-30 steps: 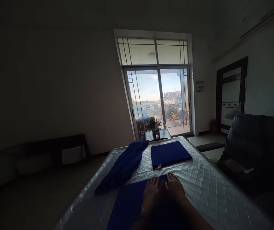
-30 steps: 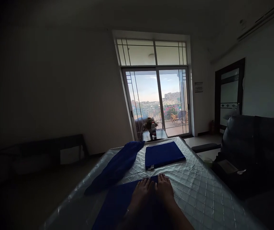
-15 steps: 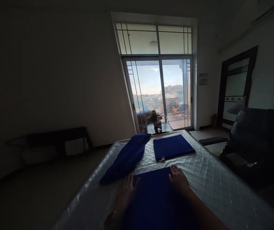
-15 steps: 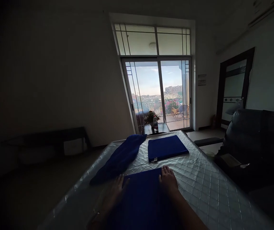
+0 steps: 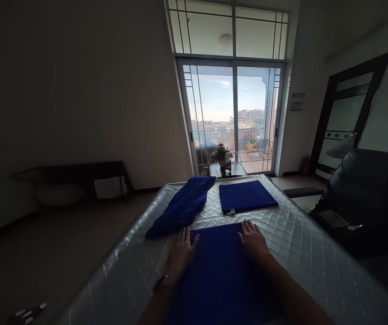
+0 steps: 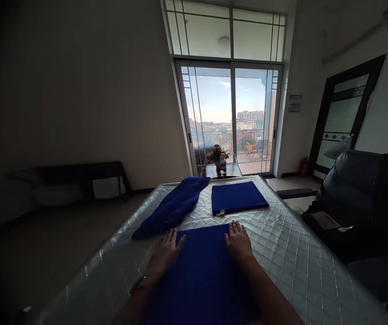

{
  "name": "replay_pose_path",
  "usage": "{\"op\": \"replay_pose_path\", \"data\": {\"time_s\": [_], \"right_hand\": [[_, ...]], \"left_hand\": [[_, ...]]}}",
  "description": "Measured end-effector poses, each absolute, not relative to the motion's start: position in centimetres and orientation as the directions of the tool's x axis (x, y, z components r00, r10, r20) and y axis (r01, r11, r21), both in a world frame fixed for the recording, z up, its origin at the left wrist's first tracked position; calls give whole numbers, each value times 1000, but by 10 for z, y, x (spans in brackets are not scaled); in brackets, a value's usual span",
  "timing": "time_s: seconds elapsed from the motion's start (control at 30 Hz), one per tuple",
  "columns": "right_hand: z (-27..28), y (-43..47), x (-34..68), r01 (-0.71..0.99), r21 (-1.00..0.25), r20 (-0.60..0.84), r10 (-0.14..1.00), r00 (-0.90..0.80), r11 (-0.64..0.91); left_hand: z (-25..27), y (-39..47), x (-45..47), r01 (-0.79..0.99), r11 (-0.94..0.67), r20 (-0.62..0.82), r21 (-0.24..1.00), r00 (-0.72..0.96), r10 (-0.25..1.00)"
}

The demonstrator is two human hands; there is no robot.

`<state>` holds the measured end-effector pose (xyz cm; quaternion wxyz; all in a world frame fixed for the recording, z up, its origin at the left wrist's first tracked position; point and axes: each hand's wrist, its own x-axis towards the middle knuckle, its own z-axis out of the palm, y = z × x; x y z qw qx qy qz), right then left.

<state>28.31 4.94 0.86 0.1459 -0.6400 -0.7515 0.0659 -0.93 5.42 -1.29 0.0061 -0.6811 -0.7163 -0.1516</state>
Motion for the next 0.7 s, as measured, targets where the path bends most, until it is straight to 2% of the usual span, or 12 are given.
{"op": "replay_pose_path", "data": {"time_s": [0.17, 0.7], "right_hand": [[7, 52, 286, 938, -320, 53, 991, -120, 130], [7, 51, 288, 923, -363, 93, 991, -98, 126]], "left_hand": [[-20, 59, -12, 978, 58, 238, 199, -106, 966], [-20, 62, -12, 992, 63, 231, 109, -87, 969]]}}
